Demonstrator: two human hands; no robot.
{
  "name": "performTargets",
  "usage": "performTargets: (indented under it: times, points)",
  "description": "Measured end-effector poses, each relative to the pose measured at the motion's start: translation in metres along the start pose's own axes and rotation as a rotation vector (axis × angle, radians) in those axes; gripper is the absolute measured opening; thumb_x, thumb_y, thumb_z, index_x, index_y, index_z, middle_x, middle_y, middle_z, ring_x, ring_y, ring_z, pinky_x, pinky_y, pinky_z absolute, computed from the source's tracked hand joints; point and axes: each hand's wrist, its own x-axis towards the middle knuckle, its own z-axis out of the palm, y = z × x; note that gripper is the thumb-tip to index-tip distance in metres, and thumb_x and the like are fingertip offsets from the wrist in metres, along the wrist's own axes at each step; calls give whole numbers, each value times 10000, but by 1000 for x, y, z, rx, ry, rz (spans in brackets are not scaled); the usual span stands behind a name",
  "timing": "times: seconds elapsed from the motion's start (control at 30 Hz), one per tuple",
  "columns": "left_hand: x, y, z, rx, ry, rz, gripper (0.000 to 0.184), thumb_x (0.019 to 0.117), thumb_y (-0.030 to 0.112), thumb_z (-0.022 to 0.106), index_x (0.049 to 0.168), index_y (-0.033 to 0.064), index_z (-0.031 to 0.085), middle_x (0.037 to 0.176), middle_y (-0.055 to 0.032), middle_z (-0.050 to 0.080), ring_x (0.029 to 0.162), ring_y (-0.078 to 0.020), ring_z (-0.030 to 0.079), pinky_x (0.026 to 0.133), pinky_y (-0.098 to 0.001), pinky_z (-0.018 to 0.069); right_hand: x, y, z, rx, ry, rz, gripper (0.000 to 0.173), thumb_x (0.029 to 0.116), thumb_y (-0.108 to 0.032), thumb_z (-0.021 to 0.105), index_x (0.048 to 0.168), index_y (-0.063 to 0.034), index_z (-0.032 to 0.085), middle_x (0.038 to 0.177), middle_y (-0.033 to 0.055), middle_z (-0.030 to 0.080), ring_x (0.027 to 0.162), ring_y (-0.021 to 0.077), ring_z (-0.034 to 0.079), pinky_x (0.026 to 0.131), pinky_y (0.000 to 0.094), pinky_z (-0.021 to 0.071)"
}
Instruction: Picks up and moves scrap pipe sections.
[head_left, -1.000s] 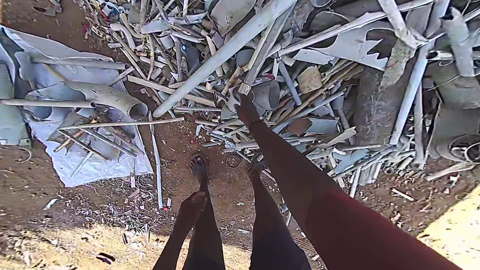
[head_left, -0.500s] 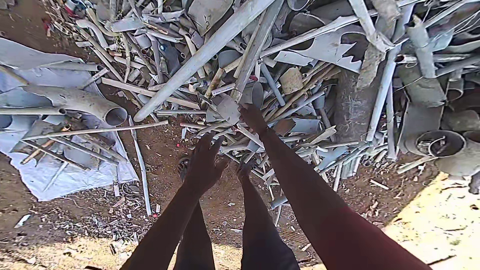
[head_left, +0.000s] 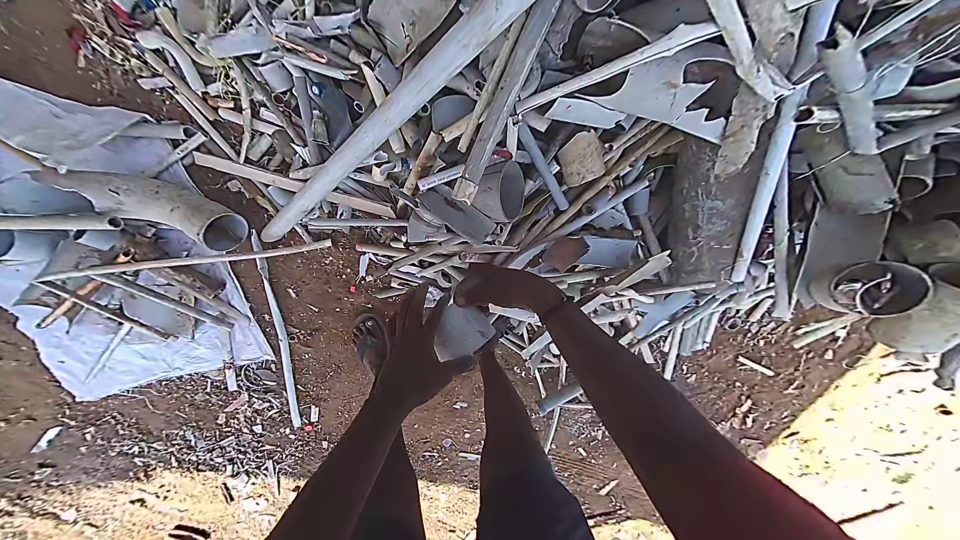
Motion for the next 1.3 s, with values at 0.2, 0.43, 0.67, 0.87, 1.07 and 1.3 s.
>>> performTargets:
  times: [0.2, 0.43, 0.67, 0.87, 1.07, 1.3]
  points:
    - [-4, 12, -7, -121, -330, -140, 558, 929, 492, 722, 1196, 9, 639, 1063, -155, 683, 1050, -279, 656, 1029, -496, 464, -7, 20, -2, 288, 246, -60, 112, 994, -125, 636, 990, -47, 716, 840, -5, 710, 704, 55, 656, 681, 245, 575]
    - [-30, -22, 9, -274, -271, -389, 410, 1001, 344, 658, 1245, 16, 618, 1022, -145, 692, 958, -231, 682, 886, -441, 540, 104, 86, -110, 175, 1079, 273, 641, 995, -385, 672, 1452, 13, 464, 1293, 234, 629, 996, 313, 711, 871, 485, 594]
    - [-52, -42, 24, -254, -204, -564, 759, 1002, 250, 656, 1618, 45, 263, 1387, -223, 609, 1270, -315, 613, 1104, -474, 458, 66, 86, -95, -106, 1091, 483, 386, 1046, -300, 531, 1223, 23, 648, 1201, 227, 687, 1117, 373, 681, 958, 582, 532]
    - [-41, -34, 21, -324, -151, -523, 676, 968, 216, 689, 1550, 24, 404, 1328, -197, 647, 1208, -270, 644, 1068, -455, 486, 35, 112, -90, 38, 1088, 226, 359, 1045, -275, 576, 1293, -29, 655, 1186, 186, 705, 984, 306, 724, 895, 518, 588]
    - [-44, -26, 28, -304, -216, -540, 619, 950, 236, 709, 1497, 50, 485, 1211, -155, 696, 1080, -232, 689, 985, -438, 536, 100, 82, -107, -101, 1009, 369, 506, 1010, -410, 626, 1307, 0, 618, 1240, 238, 669, 1137, 392, 667, 989, 604, 513]
    - [-57, -28, 40, -175, -228, -566, 658, 945, 272, 693, 1526, 68, 462, 1266, -173, 683, 1150, -277, 673, 1026, -482, 512, 56, 109, -99, -26, 1184, 350, 388, 1031, -356, 578, 1064, 17, 683, 1062, 213, 700, 989, 353, 695, 897, 571, 540]
